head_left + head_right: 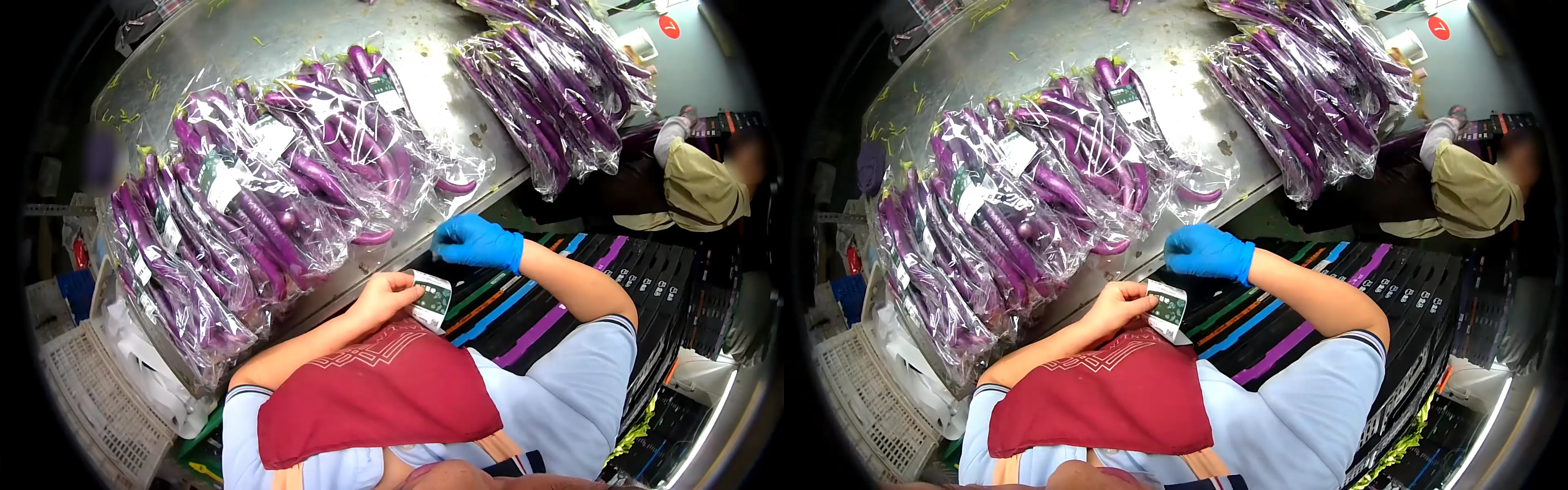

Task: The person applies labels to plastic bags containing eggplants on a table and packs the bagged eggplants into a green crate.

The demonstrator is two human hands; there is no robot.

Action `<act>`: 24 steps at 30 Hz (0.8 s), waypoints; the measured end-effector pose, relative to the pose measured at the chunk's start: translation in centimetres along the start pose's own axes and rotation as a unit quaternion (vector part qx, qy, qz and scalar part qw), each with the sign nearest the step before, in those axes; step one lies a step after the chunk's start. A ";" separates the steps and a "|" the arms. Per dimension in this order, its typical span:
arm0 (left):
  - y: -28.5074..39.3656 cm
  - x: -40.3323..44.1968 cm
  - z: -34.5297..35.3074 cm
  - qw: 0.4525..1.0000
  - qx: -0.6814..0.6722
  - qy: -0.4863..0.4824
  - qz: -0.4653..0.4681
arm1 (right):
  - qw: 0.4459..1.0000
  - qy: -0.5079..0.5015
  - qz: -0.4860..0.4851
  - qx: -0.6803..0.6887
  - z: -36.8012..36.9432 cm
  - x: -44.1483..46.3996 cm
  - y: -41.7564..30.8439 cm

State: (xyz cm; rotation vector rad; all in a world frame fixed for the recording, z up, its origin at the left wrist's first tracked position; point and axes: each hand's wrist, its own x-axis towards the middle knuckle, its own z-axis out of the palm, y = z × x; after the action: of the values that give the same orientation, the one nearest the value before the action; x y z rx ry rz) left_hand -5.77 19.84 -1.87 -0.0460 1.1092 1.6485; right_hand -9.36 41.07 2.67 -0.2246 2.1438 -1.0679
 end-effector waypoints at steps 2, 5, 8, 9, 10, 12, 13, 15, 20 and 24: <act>0.4 0.0 -0.1 1.000 0.022 0.002 -0.012 | 0.998 -0.048 -0.012 -0.025 0.2 -0.6 -1.2; 0.2 0.3 0.1 1.000 0.026 0.007 0.016 | 0.995 -0.094 0.003 -0.045 1.0 -0.5 -1.6; 0.3 0.3 0.3 0.999 0.016 0.013 0.038 | 0.998 -0.057 0.031 -0.018 -0.7 -0.1 -0.9; 0.4 0.3 0.2 0.999 0.014 0.015 0.040 | 0.999 -0.019 0.034 -0.003 -1.5 -0.1 -0.4; 0.4 0.3 0.2 0.999 0.020 0.012 0.027 | 0.996 0.010 0.068 0.051 -2.3 -0.1 0.0; 0.6 0.2 -0.1 0.999 0.037 0.013 0.012 | 0.997 0.077 0.011 -0.008 -5.3 -0.4 -1.4; 0.7 0.3 -0.3 0.999 0.039 0.020 -0.004 | 0.995 0.102 0.008 0.019 -6.8 -0.1 -2.2; 1.2 0.1 -0.1 1.000 0.019 0.017 -0.016 | 0.989 0.145 -0.013 -0.003 -9.2 0.8 -5.5; 0.0 0.8 -0.4 1.000 0.002 -0.011 -0.013 | 0.952 0.176 -0.131 -0.215 -14.1 8.7 -10.8; -0.7 1.4 -1.3 1.000 -0.001 0.009 0.005 | 0.739 0.416 -0.411 -0.335 -15.2 15.0 -13.5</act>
State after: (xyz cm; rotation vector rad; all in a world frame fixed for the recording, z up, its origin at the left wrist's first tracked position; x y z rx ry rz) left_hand -6.36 19.98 -3.78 -0.0573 1.1229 1.6618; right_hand -32.52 35.26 11.01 -1.3677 3.3472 -0.8174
